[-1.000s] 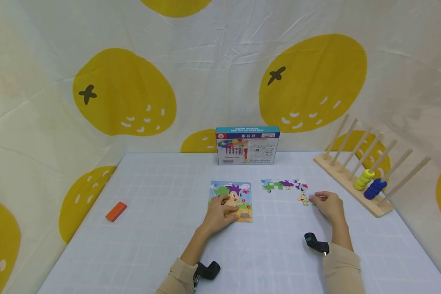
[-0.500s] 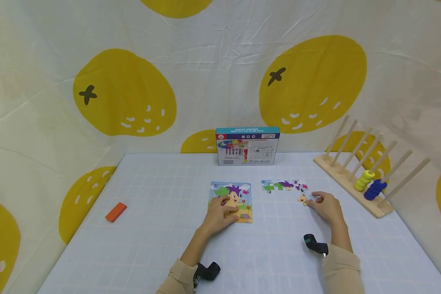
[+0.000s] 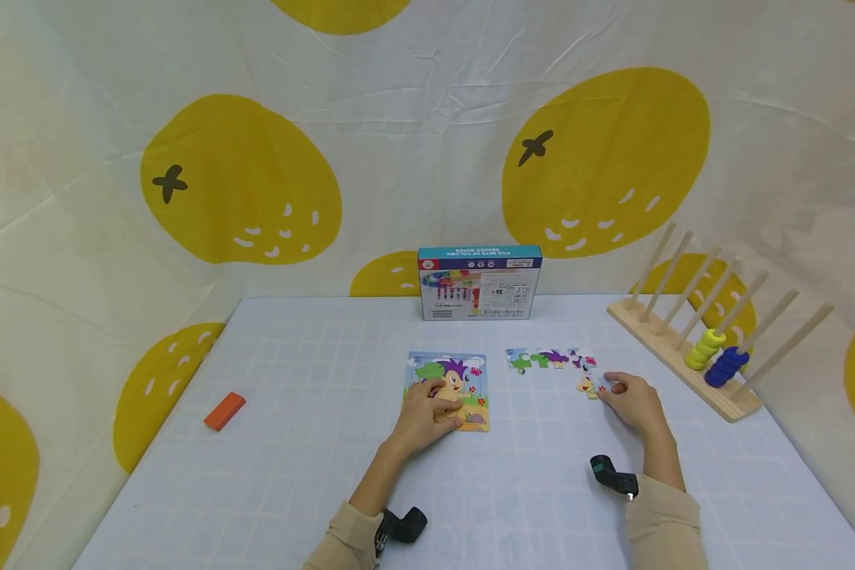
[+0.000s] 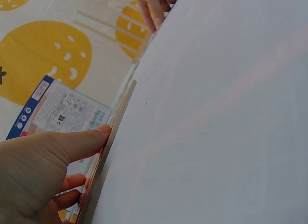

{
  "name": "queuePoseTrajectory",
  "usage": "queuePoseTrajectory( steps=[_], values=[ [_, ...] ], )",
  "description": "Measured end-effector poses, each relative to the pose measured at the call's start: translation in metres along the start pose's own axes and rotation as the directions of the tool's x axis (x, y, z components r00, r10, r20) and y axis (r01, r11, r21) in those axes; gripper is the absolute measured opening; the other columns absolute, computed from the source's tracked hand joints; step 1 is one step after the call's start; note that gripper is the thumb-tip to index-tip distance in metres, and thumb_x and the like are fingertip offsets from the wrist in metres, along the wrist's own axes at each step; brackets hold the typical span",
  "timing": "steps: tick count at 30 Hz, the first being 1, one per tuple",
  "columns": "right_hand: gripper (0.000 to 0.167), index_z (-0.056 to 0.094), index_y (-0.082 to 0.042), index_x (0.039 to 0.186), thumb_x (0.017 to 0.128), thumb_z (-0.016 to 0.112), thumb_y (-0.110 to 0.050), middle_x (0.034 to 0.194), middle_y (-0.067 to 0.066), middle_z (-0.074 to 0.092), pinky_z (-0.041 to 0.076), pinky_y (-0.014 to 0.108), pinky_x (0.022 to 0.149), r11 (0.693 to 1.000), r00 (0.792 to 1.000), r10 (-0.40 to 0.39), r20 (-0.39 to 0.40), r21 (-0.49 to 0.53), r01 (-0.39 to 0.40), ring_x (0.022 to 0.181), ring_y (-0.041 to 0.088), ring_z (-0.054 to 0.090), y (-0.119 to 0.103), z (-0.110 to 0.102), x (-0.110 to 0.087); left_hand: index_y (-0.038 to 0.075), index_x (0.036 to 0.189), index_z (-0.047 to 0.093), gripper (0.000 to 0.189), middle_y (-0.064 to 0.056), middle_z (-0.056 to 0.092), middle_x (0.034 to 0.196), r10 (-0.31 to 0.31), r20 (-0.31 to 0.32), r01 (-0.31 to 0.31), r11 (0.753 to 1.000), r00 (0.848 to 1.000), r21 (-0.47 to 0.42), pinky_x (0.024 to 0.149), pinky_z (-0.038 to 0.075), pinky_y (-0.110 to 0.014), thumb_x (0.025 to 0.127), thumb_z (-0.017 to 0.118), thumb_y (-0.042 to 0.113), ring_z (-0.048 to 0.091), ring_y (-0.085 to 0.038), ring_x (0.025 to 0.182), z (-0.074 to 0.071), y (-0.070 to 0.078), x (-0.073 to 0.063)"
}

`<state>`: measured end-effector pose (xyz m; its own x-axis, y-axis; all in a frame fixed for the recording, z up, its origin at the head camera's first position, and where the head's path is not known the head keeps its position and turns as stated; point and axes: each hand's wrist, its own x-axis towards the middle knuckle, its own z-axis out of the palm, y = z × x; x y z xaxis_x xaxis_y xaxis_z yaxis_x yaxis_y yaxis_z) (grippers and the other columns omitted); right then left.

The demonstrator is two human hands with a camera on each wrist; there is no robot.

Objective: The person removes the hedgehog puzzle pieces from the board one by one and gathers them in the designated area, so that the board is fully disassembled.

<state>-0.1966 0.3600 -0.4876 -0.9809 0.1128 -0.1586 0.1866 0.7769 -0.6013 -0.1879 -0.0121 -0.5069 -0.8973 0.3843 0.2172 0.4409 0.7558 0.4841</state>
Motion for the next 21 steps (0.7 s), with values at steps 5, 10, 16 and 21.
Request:
queuePoseTrajectory(
  steps=[5,10,16,21],
  values=[
    [0.05,0.05,0.008,0.126,0.09,0.062,-0.024,0.093,0.019,0.053,0.039,0.044,0.072,1.0,1.0,-0.012,-0.013,-0.011,0.012,0.088,0.035,0.045,0.0014,0.0014,0.0,0.02,0.104,0.074,0.027,-0.009,0.053,0.131,0.004,-0.008,-0.004,1.0,1.0,-0.002,0.111,0.021,-0.053,0.082,0.071,0.036,0.043,-0.024,0.127,0.0,0.0002,-0.0002],
    [0.05,0.05,0.008,0.126,0.09,0.062,-0.024,0.092,0.018,0.052,0.038,0.041,0.071,1.0,1.0,-0.006,-0.02,-0.003,0.006,0.088,0.033,0.044,0.0025,0.0025,-0.0001,0.02,0.104,0.074,0.028,-0.009,0.053,0.131,0.002,-0.008,-0.002,1.0,1.0,-0.003,0.111,0.021,-0.053,0.082,0.071,0.036,0.044,-0.024,0.126,0.0004,0.0002,0.0001],
    [0.053,0.046,0.008,0.13,0.092,0.06,-0.027,0.094,0.02,0.053,0.04,0.044,0.072,1.0,1.0,-0.008,-0.026,0.001,0.008,0.088,0.034,0.046,0.0042,0.0032,-0.001,0.02,0.104,0.074,0.028,-0.009,0.054,0.13,0.008,-0.014,-0.008,1.0,1.0,-0.006,0.111,0.021,-0.053,0.082,0.071,0.036,0.044,-0.024,0.126,0.0008,-0.0004,0.0001],
    [0.056,0.042,0.008,0.133,0.094,0.055,-0.03,0.098,0.026,0.055,0.042,0.046,0.072,0.999,0.996,-0.041,-0.079,0.009,0.041,0.087,0.034,0.049,0.0055,0.0057,-0.0035,0.02,0.104,0.074,0.028,-0.009,0.054,0.131,0.007,-0.014,-0.007,1.0,1.0,-0.011,0.111,0.021,-0.052,0.082,0.071,0.036,0.044,-0.024,0.126,0.0012,-0.0009,0.0001]
  ],
)
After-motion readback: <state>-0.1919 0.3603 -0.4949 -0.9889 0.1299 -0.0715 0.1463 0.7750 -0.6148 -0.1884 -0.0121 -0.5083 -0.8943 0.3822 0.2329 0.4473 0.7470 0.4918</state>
